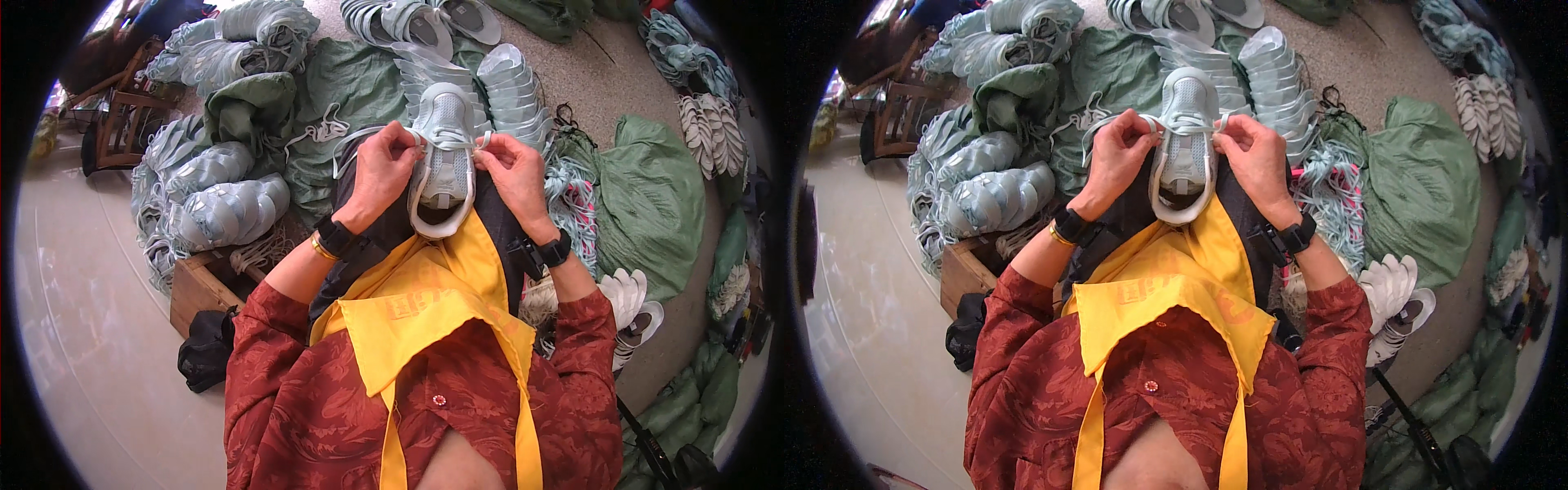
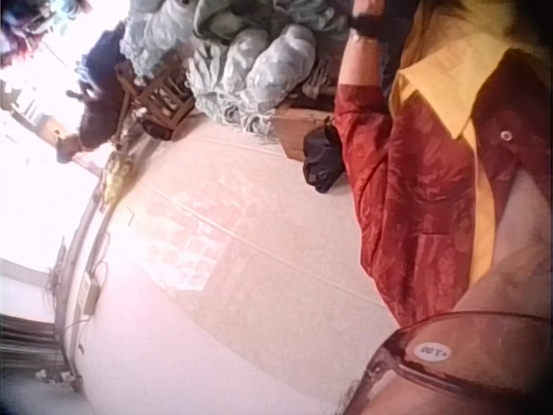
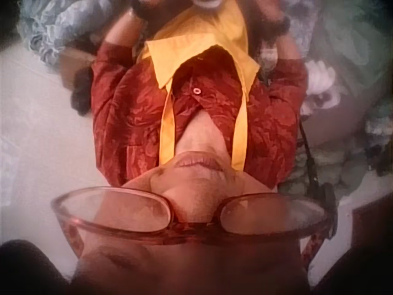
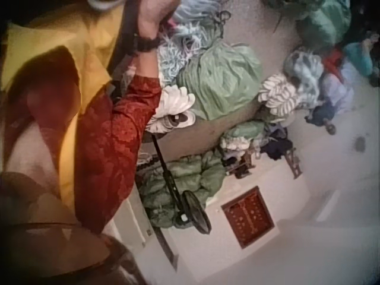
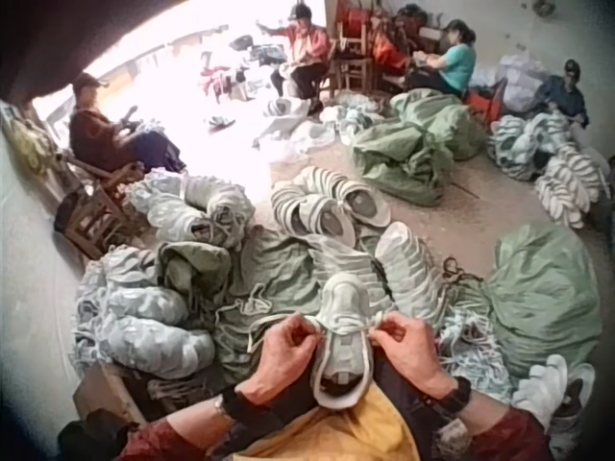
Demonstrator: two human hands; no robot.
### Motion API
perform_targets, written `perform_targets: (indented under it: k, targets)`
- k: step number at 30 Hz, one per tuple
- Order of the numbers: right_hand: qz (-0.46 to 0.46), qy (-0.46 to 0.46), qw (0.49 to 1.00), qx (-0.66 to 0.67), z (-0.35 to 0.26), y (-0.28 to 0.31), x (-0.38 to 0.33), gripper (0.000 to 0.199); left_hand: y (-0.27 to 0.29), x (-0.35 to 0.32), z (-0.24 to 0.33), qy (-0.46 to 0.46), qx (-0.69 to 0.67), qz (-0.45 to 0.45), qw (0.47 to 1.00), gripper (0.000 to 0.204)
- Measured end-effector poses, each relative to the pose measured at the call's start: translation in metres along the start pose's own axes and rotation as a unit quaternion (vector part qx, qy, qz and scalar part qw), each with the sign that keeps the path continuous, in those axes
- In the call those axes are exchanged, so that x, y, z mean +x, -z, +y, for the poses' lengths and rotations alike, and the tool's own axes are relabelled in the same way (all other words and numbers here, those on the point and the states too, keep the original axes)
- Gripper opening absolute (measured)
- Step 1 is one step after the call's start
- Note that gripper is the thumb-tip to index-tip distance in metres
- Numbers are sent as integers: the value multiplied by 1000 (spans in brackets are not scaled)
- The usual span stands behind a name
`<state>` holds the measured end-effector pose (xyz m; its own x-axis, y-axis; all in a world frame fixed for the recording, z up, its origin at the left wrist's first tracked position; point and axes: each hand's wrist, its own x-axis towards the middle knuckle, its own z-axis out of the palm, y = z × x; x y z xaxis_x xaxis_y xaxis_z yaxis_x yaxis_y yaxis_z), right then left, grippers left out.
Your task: The person sits on the floor and laces a white sneaker resting on their lap. They thread the laces through the eyelets, pull them tight, and tie a bow knot to secure the shoe.
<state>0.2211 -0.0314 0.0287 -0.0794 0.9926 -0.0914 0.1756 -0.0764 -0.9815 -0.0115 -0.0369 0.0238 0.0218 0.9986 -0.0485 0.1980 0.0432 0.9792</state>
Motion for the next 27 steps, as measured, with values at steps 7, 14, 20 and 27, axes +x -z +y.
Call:
perform_targets:
  k: [7, 14, 20, 27]
  targets:
    - [12, 1, 1000, 3, 1, -3, 1, 13, 7, 2, 8, -14, 138, -24, 990, 9]
    - [17, 9, 1000, -9, 1, -4, 4, 11, -4, 3, 16, -193, 181, -3, 965, 9]
    - [29, 63, 995, -68, -5, -7, -1, 11, -5, 10, 12, -232, 213, -31, 949, 9]
    - [6, 130, 967, -218, -28, -8, -11, 16, -3, 3, 19, -66, 138, 4, 988, 13]
